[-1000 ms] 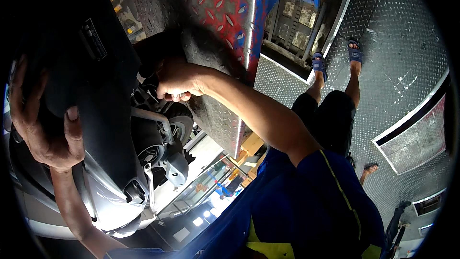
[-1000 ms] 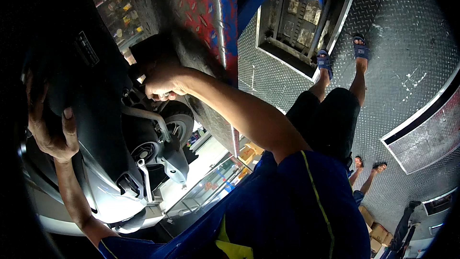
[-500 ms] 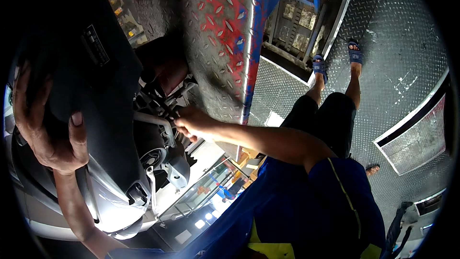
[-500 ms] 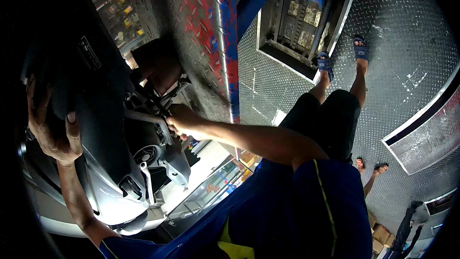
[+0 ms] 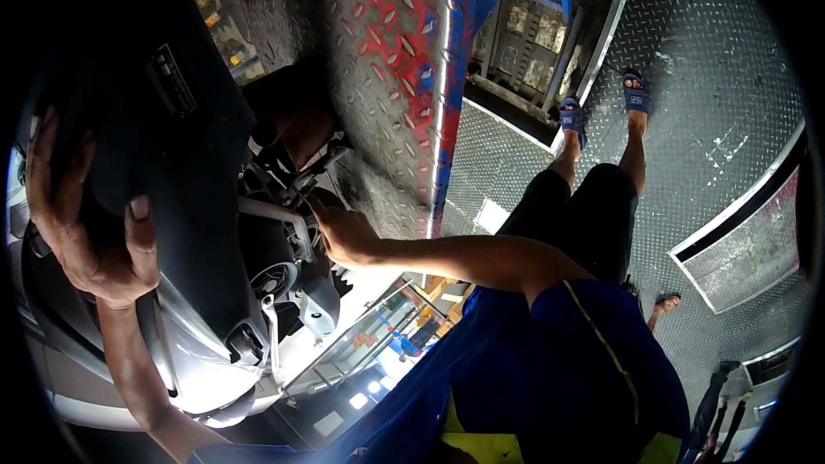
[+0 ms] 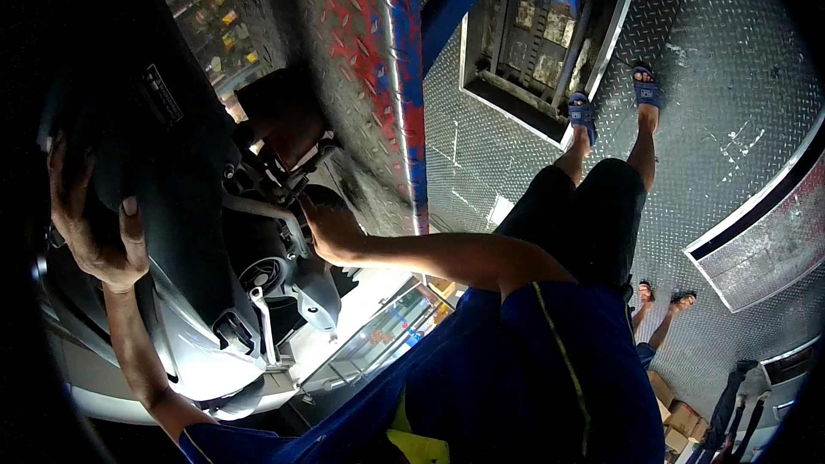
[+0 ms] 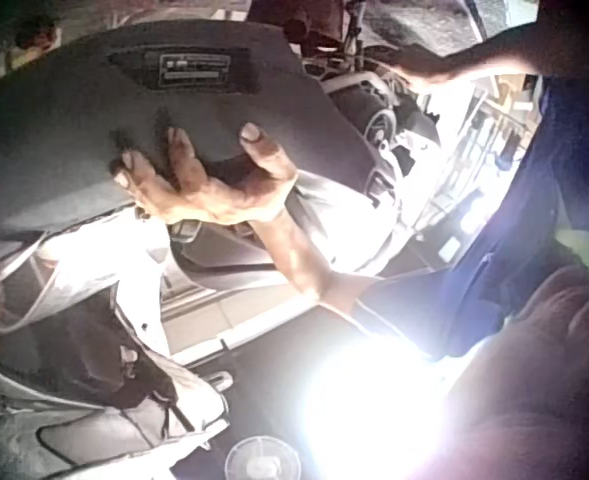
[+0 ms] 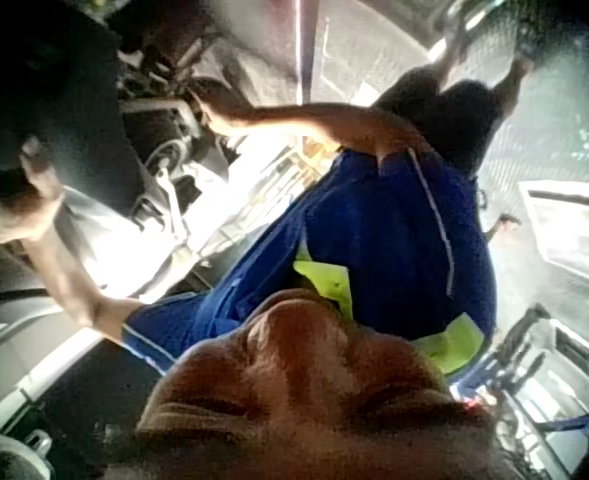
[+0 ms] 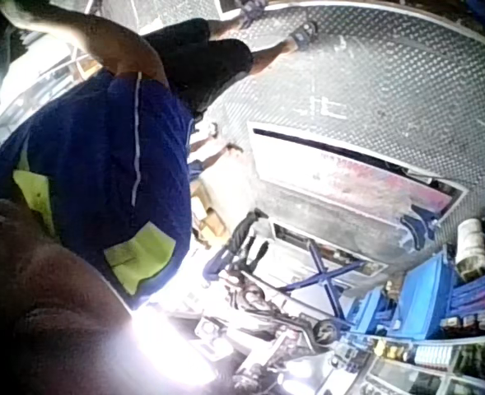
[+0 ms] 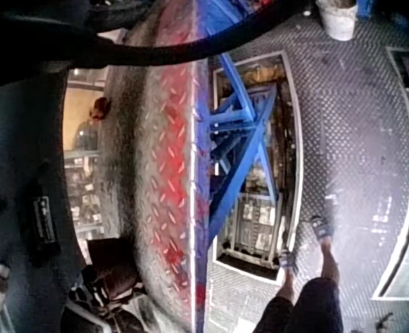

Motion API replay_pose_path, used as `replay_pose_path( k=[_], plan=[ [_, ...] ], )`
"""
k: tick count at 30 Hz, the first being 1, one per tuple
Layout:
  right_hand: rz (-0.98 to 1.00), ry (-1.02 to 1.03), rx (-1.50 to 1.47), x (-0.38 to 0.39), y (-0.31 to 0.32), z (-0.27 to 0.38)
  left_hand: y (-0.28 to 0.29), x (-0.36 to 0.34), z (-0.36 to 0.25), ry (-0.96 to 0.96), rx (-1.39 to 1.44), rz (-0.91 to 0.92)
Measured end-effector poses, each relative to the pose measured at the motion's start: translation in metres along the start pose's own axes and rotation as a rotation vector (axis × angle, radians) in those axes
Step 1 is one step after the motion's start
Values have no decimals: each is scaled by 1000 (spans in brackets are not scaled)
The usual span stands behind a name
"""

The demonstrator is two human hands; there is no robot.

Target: The person uses a wrench and an impact driver to remove bolts and parts from the side of a white scooter on a lift in a shop.

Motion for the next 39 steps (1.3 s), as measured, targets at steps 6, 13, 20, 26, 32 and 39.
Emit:
replay_pose_path(
  k=[6,13,20,26,32,39],
  plan=[
    [332,-667,-1020,-16,51,15,1,6,4,6,-10,25],
    [579,-395,-662,-115,130,52,1,9,7,-26,-25,27],
    [-31,111,20,-18,6,-2,-1,1,6,26,59,-24],
    [283,-502,-787,-8,28,15,-4,1,-3,25,17,-55],
    [532,-563,-726,-97,113,32,-3,3,-4,33,21,-50],
    [583,-307,-453,-66,86,21,0,7,5,27,24,-10]
  ],
)
Point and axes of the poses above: each hand's wrist, its own x-axis away from the middle knuckle, its own y-axis out of the back of the hand, z = x × y, the point moved 1 cm from there along -x, towards the middle knuckle, and after that the axes turned 7 degrees about -z, right-handed, at the moved point
